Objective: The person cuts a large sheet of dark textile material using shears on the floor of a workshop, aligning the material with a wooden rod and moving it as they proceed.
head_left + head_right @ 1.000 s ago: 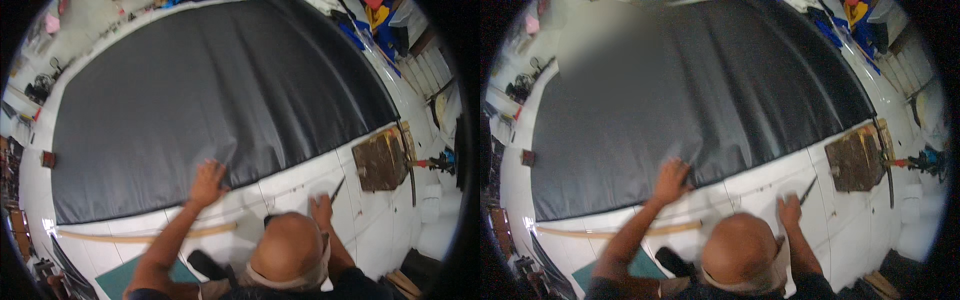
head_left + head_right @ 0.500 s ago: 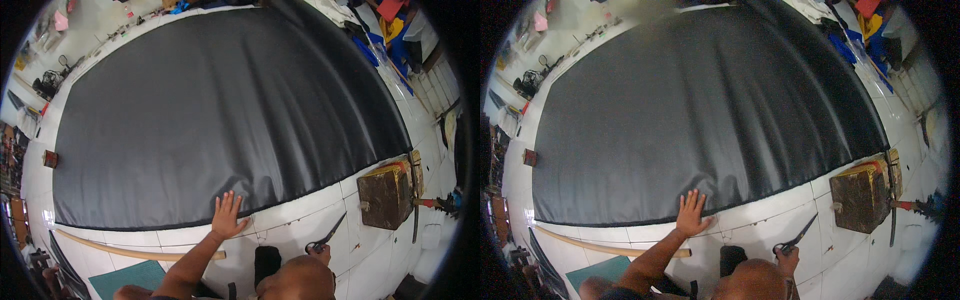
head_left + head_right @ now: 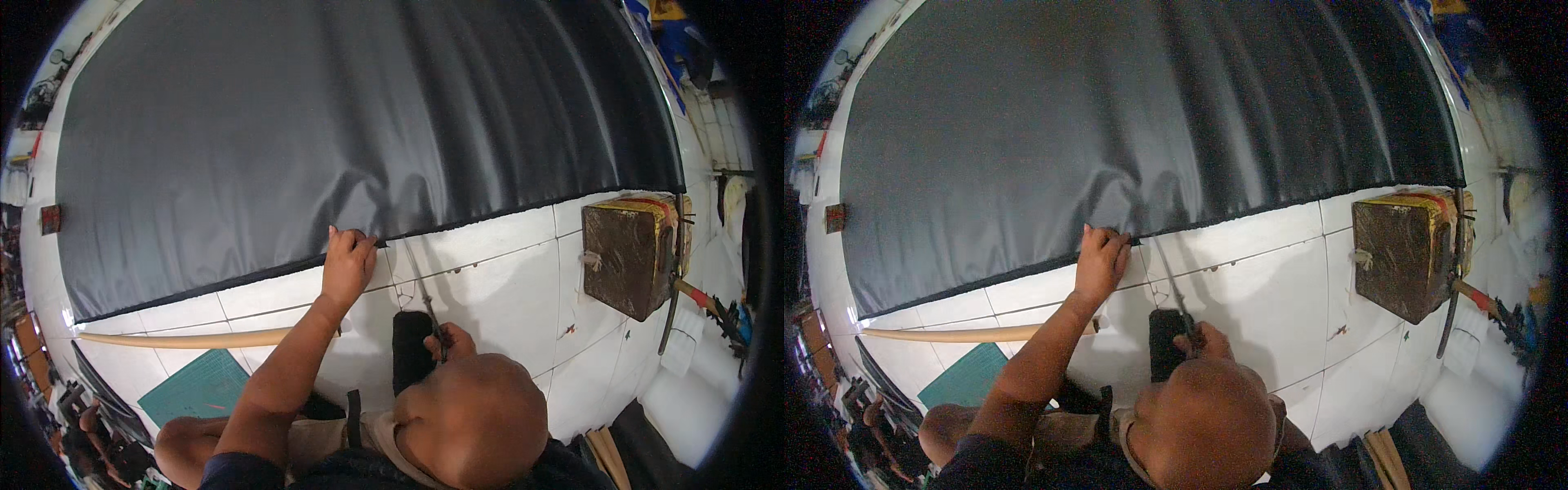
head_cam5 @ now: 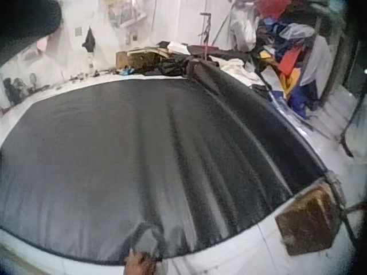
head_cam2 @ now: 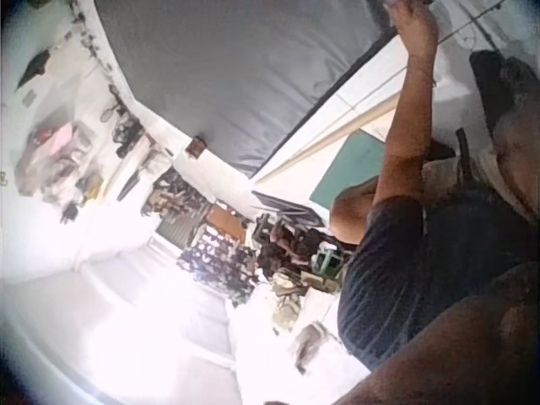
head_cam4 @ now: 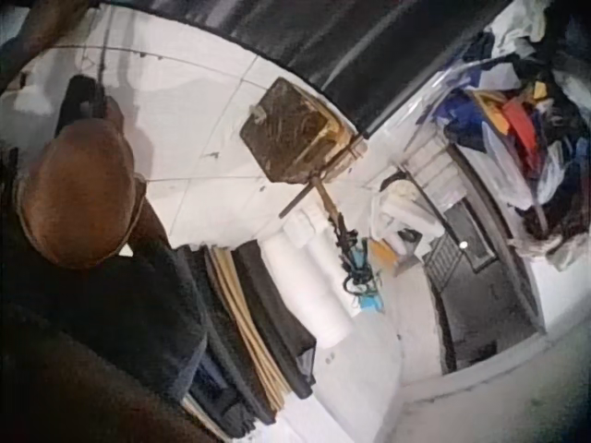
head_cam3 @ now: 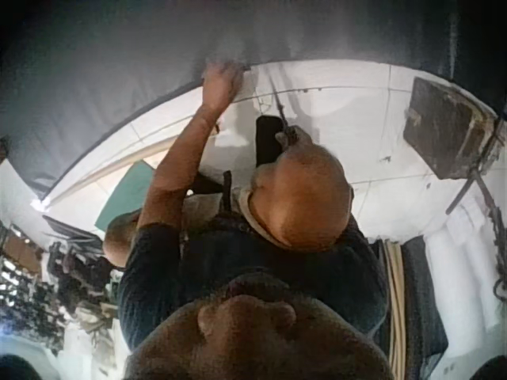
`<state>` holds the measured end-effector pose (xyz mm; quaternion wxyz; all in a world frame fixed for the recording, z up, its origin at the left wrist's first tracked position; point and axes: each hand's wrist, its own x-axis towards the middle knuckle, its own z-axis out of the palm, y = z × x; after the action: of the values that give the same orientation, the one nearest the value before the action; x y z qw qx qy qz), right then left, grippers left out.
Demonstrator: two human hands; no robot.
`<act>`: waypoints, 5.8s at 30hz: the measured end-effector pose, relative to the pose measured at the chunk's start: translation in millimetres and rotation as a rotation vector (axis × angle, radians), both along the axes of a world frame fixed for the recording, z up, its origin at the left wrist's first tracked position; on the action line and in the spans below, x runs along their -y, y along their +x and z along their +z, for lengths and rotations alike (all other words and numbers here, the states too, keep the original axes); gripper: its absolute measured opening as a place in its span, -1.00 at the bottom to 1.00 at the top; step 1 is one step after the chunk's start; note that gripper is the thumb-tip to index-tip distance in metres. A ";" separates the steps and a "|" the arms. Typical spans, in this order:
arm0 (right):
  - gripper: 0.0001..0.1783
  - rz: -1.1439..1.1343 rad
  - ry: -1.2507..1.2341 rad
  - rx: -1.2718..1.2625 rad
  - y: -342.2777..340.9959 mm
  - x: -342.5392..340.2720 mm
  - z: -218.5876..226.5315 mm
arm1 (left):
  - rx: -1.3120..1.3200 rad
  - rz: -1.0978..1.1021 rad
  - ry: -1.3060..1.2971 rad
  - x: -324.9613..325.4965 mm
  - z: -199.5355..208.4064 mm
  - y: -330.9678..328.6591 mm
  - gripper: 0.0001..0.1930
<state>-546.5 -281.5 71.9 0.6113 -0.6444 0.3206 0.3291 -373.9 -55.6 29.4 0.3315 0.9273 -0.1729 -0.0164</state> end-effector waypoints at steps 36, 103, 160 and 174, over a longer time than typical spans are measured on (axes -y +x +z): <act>-0.54 0.208 -0.126 0.243 37.6 -63.6 -29.2 | 0.063 0.084 -0.043 10.5 -3.2 -0.8 -0.87; -0.33 0.084 -0.259 0.529 331.3 -114.7 -56.5 | -0.207 -0.351 0.393 -7.8 33.7 -7.3 -0.35; -0.54 -0.035 0.118 0.373 349.3 -56.4 -32.8 | -0.076 0.422 0.324 8.7 -5.6 124.0 -0.21; -0.33 0.193 0.275 0.272 383.7 -71.4 -29.3 | -0.099 0.481 -0.113 -8.3 -12.7 117.1 -0.54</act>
<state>-162.8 -210.1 42.6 0.6967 -0.6212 0.1239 0.3368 -256.8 -47.3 16.7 0.3852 0.9199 0.0684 0.0272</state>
